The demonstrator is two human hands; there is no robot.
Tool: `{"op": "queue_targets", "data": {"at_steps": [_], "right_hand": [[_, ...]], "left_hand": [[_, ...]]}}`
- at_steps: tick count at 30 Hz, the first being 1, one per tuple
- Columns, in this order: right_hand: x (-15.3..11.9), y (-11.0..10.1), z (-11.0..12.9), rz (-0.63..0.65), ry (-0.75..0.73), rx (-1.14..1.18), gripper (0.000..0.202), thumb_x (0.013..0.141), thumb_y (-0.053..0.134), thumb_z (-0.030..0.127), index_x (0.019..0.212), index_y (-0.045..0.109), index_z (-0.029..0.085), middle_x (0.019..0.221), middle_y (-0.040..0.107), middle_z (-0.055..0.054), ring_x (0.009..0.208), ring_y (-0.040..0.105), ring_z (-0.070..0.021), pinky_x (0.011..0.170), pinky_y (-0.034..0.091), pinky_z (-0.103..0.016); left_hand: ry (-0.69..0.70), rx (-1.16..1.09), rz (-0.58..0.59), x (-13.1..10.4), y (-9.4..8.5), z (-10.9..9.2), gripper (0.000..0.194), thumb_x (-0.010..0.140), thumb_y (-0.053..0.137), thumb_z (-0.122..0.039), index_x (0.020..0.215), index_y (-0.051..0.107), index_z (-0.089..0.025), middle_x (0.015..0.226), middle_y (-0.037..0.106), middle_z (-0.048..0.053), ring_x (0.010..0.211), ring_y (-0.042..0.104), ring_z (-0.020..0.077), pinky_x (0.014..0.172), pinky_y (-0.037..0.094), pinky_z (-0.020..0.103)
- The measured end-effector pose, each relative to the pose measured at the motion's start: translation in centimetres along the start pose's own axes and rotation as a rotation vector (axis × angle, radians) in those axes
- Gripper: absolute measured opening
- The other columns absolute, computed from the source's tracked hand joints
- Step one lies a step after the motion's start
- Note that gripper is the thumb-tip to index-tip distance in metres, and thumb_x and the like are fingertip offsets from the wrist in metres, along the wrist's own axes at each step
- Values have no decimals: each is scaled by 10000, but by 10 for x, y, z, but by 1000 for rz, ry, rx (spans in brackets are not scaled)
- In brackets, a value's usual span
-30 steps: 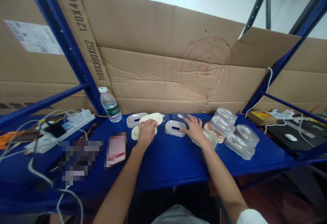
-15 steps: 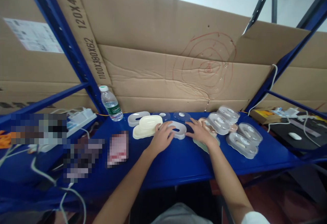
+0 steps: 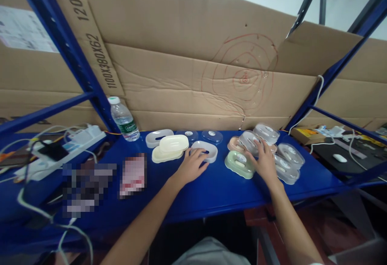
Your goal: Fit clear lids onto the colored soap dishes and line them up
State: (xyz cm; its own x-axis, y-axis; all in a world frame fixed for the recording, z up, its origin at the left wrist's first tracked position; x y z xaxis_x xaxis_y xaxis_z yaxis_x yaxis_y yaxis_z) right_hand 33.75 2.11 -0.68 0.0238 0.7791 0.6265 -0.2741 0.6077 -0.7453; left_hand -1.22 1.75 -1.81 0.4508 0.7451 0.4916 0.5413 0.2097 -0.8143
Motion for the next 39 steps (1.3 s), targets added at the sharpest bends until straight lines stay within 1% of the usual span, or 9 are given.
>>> {"op": "queue_targets", "data": {"at_steps": [6,11,13,16,19,23,29,34,39], "right_hand": [[34,13,-18,-71,36,160,663,971,563,639,1384,645,127,1322,676,-226,1248,634,-375,1090,490,-556],[49,8,-5,-139,56,271,668,959,567,692,1257,748,122,1275,737,-220,1210,681,-372,1106,481,-557],[56,6,16,-156,50,364,658,941,605,692,1258,756,136,1288,739,-210,1222,680,-367,1112,478,-555],[67,9,67,-107,-16,576,575,905,692,649,1244,769,191,1294,749,-163,1232,681,-340,1111,487,-527],[76,25,125,42,-94,785,488,872,752,601,1190,782,233,1271,767,-108,1196,702,-290,1078,520,-449],[86,59,167,152,-49,838,446,911,698,589,1158,773,226,1164,804,-75,1055,752,-239,957,581,-372],[83,97,156,127,67,684,388,910,720,498,1140,761,189,1202,777,-141,1159,698,-306,1068,506,-478],[72,94,159,184,-2,609,301,967,674,389,1188,751,200,1288,745,-140,1289,636,-321,1175,391,-545],[70,76,190,255,-297,782,444,1069,491,458,1436,638,255,1504,635,-66,1435,545,-225,1219,380,-394]], "left_hand": [[-50,-160,-50,0,-4,-1,246,957,626,-238,1178,732,-263,1336,672,103,1319,580,317,1191,289,580],[-131,-422,-134,10,-10,-1,255,966,636,-296,1209,712,-272,1348,653,106,1362,554,307,1205,332,560],[-181,-562,-158,21,-9,0,422,958,674,-359,1369,616,-282,1429,609,129,1364,570,298,1163,415,527],[-274,-783,-175,41,-4,3,822,921,736,-468,1607,309,-315,1557,504,199,1305,642,302,1015,556,473],[-356,-956,-233,55,-6,11,917,944,699,-513,1646,133,-351,1570,504,201,1258,680,280,974,593,458],[-458,-1073,-386,50,-26,35,904,883,778,-475,1606,253,-336,1528,560,154,1268,663,278,1022,583,464],[-601,-1081,-608,34,-53,72,954,813,855,-436,1582,302,-325,1452,590,127,1253,649,264,998,597,415],[-637,-1074,-624,36,-46,73,985,779,884,-399,1575,313,-294,1412,611,137,1167,686,246,999,593,427],[-560,-1091,-555,37,-47,63,972,771,880,-427,1567,340,-285,1417,632,129,1193,682,250,1071,547,457]]}}
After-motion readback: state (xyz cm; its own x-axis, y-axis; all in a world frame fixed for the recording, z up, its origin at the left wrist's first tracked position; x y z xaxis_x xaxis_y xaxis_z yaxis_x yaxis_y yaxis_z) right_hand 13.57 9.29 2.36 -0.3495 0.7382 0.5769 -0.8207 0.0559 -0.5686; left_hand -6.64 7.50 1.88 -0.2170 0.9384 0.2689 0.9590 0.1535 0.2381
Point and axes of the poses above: each hand's wrist, its own x-axis towards the middle knuckle, its own y-axis out of the palm, z = x × y, the point moved 1 cm from there along x, towards the middle knuckle
